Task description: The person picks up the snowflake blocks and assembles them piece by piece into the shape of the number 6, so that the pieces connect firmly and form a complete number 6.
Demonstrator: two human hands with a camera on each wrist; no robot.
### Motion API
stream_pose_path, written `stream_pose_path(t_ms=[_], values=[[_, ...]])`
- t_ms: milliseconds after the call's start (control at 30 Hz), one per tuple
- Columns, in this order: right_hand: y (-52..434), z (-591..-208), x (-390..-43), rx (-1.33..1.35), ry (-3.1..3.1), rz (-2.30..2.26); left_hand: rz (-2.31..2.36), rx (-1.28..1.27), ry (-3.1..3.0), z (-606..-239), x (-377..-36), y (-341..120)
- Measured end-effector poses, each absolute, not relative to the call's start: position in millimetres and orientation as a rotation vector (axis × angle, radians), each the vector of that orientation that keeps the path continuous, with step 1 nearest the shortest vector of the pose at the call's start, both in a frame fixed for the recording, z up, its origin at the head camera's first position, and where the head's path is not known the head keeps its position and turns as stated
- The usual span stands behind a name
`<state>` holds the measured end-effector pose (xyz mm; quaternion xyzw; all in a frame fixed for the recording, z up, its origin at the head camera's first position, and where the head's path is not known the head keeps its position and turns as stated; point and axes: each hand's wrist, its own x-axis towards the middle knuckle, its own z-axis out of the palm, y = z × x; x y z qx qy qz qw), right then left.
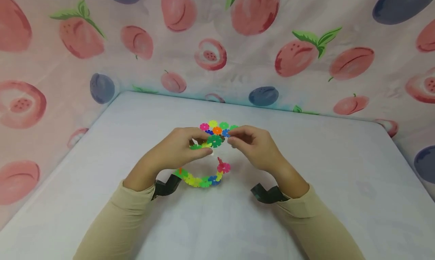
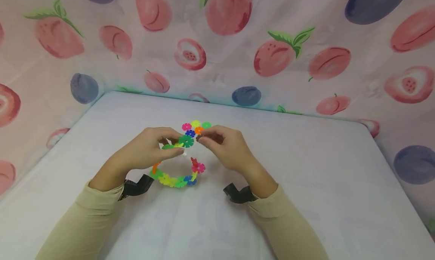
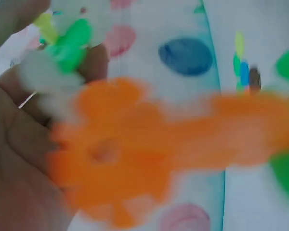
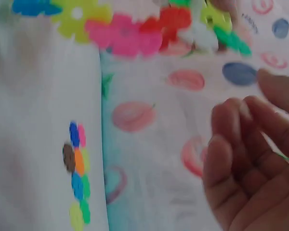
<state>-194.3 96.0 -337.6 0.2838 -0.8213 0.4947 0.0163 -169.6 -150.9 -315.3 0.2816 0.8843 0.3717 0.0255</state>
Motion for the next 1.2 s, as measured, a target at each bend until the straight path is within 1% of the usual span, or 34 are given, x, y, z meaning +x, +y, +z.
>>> stream_pose_path(t_ms=[100, 200, 333, 467, 733, 1200], values=[[103, -345, -210, 0.743, -2.715, 1.363, 1.152, 0.753, 2.747, -315, -173, -160], [108, -356, -230, 0.660, -2.903, 1.130, 1.159, 0.679, 2.750, -314, -174, -165], [111, -369, -253, 0.619, -3.103, 0.937, 1.182, 0.671, 2.741, -314, -174, -167], [110, -375, -264, 0.645, -3.217, 0.887, 1.200, 0.701, 2.742, -313, -174, -167], [107, -380, -259, 0.734, -3.293, 0.734, 1.246, 0.753, 2.719, -310, -172, -166], [102, -386, -249, 0.626, -3.261, 0.765, 1.269, 0.693, 2.679, -308, -171, -168]])
